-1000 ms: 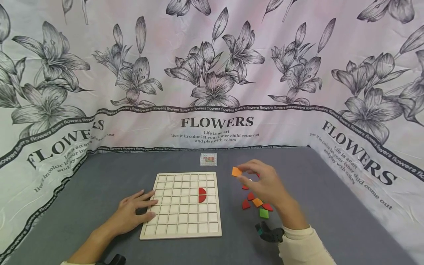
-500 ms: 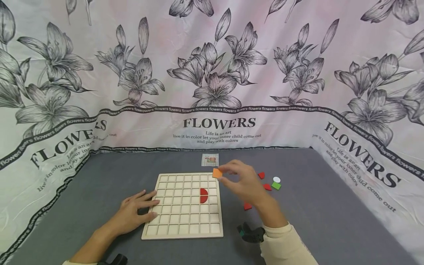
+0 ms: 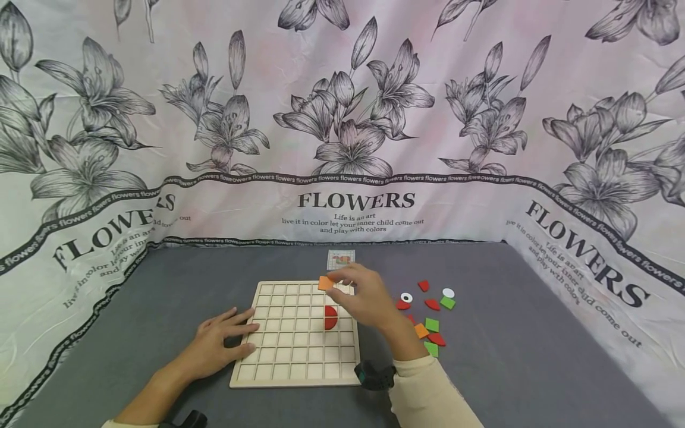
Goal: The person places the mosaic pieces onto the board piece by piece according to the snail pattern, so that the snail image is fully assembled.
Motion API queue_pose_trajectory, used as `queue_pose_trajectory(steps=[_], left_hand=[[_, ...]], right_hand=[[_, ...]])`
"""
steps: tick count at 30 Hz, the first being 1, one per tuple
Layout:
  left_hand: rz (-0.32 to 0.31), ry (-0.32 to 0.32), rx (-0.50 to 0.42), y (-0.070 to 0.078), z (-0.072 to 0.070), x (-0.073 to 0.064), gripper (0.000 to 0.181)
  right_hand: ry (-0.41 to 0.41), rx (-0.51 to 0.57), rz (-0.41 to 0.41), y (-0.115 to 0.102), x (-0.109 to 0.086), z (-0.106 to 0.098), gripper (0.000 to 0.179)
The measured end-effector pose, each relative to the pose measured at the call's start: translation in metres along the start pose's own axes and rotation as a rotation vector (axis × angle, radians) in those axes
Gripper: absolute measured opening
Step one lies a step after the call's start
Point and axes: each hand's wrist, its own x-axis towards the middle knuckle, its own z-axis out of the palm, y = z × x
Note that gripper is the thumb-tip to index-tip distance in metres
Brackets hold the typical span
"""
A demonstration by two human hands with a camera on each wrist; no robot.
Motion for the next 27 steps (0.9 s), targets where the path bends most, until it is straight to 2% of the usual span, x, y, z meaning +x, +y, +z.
queue_pose_trajectory(steps=[7, 20, 27], left_hand=[[-0.005, 0.004, 0.011, 0.001, 0.000, 0.000, 0.049], [0.003, 0.000, -0.003, 0.002, -0.001, 0.000, 0.048], [0.005, -0.001, 0.003, 0.002, -0.001, 0.000, 0.049]], right_hand=[[-0.021, 0.015, 0.112, 0.010, 0.003, 0.020, 0.025], [-0.093, -0.008, 0.255, 0.030, -0.002, 0.047, 0.022], [-0.144, -0.022, 0.264, 0.036, -0.006, 0.055, 0.021]])
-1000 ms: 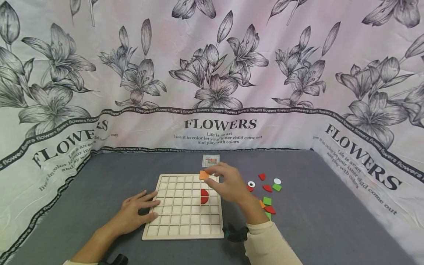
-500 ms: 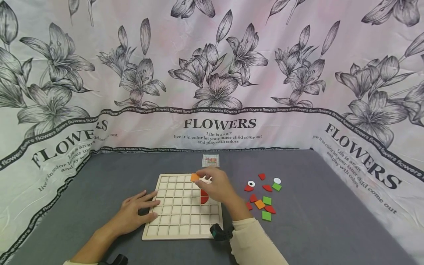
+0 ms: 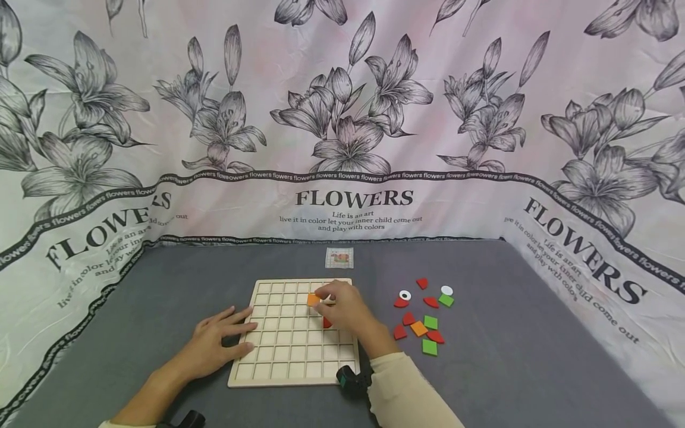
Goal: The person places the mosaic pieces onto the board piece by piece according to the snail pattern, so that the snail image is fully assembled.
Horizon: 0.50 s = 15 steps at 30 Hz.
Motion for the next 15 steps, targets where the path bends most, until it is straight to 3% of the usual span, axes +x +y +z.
queue_pose_trajectory(steps=[8, 15], left_hand=[[0.015, 0.006, 0.005, 0.002, -0.001, 0.001, 0.048], [0.010, 0.003, -0.004, 0.000, -0.001, 0.000, 0.049]], right_hand=[[-0.016, -0.134, -0.046, 0.009, -0.002, 0.005, 0.022], [-0.043, -0.186, -0.076, 0.012, -0.001, 0.009, 0.023]])
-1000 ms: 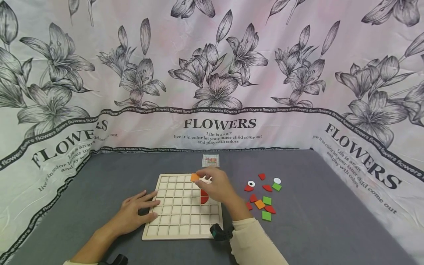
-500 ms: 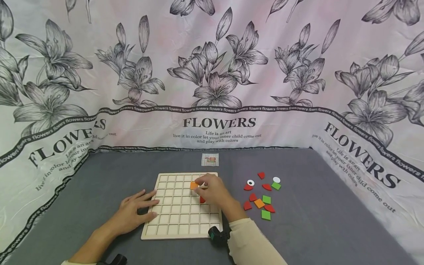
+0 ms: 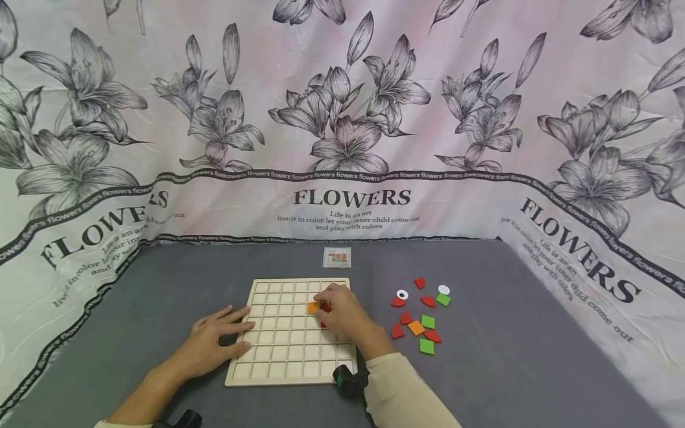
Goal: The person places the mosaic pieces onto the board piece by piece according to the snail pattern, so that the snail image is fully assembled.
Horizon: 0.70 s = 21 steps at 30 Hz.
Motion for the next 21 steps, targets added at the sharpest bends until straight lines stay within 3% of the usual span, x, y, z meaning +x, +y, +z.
queue_pose_trajectory(steps=[9, 21], left_hand=[[-0.009, -0.004, 0.011, -0.0009, -0.0002, 0.0007, 0.049], [-0.019, -0.012, -0.010, 0.0011, 0.0007, 0.0000, 0.050]], right_hand=[[-0.016, 0.018, 0.020, -0.0018, -0.0008, -0.0004, 0.026], [0.050, 0.033, -0.061, -0.0032, -0.0018, -0.0025, 0.022]])
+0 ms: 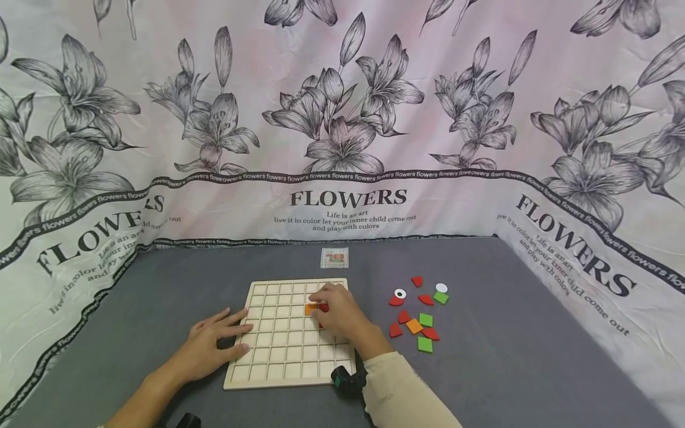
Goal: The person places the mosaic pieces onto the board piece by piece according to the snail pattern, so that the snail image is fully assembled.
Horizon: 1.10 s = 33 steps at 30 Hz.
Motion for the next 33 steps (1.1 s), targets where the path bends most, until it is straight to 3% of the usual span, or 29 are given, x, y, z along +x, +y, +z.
queue_pose_trajectory(steps=[4, 10, 24, 33], left_hand=[[-0.003, -0.001, 0.004, -0.001, 0.000, -0.001, 0.050], [-0.003, 0.006, 0.017, -0.003, 0.001, -0.004, 0.050], [0.012, 0.016, 0.022, -0.003, 0.001, 0.000, 0.051], [0.004, 0.015, 0.017, -0.002, 0.001, 0.000, 0.050]], right_hand=[[0.055, 0.031, 0.010, -0.005, 0.001, -0.007, 0.022], [0.078, 0.097, 0.017, -0.016, -0.004, -0.035, 0.026], [0.192, 0.001, -0.098, -0.034, -0.032, -0.104, 0.034], [0.209, -0.075, -0.177, -0.025, -0.060, -0.134, 0.043]])
